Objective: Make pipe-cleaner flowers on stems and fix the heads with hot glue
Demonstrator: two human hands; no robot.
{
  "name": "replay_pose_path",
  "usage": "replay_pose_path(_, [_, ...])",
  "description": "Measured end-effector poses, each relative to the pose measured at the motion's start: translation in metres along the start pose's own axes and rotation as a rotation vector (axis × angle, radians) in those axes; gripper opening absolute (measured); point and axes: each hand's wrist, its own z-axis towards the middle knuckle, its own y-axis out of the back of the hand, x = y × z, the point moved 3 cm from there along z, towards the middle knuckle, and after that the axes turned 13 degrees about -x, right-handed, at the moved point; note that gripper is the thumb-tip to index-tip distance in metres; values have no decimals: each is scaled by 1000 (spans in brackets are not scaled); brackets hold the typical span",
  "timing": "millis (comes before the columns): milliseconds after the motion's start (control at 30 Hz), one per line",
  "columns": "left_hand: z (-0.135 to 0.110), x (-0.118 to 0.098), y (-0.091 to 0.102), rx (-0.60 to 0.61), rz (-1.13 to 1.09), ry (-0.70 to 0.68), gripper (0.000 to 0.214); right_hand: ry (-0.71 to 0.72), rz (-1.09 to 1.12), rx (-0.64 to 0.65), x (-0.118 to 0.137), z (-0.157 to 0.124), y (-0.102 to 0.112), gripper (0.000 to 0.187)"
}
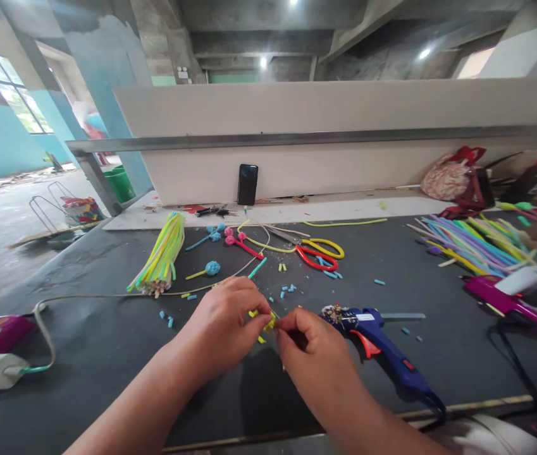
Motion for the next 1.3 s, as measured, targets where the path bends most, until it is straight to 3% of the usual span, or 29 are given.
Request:
replay_pose_path(167, [3, 2, 10, -46, -196, 114, 13, -251, 199, 63, -4, 3, -1, 10])
replay_pose_path(267, [4, 12, 20, -211, -350, 297, 8, -437, 534, 149, -6, 6, 0, 12])
replay_pose_path(367, [1, 22, 23, -349, -518, 439, 8, -587, 922, 328, -4, 8, 3, 17])
replay_pose_path(467, [1, 22, 20, -344, -598, 433, 6, -713, 1180, 482, -1, 7, 7, 18])
replay_pose_path(567, [3, 15, 14, -285, -590, 362, 3, -797, 1304, 548, 0, 4, 7, 15])
replay_pose_path(767, [1, 4, 4, -182, -481, 346, 18, -863, 1346, 593, 0, -3, 0, 10])
replay_pose_path(900, [1, 2, -1, -145, -395, 377, 28, -811, 1297, 578, -2, -5, -3, 14])
replay_pose_path(1067, [1, 2, -5, -129, -378, 374, 23, -709, 1162, 503, -3, -4, -5, 18])
replay_pose_path(1167, [-1, 3, -8, -73, -447, 395, 22, -665, 1128, 405, -1, -2, -2, 23])
replay_pose_path(1300, [-3, 8, -8, 62, -729, 462, 30, -671, 1142, 338, 2, -2, 1, 23])
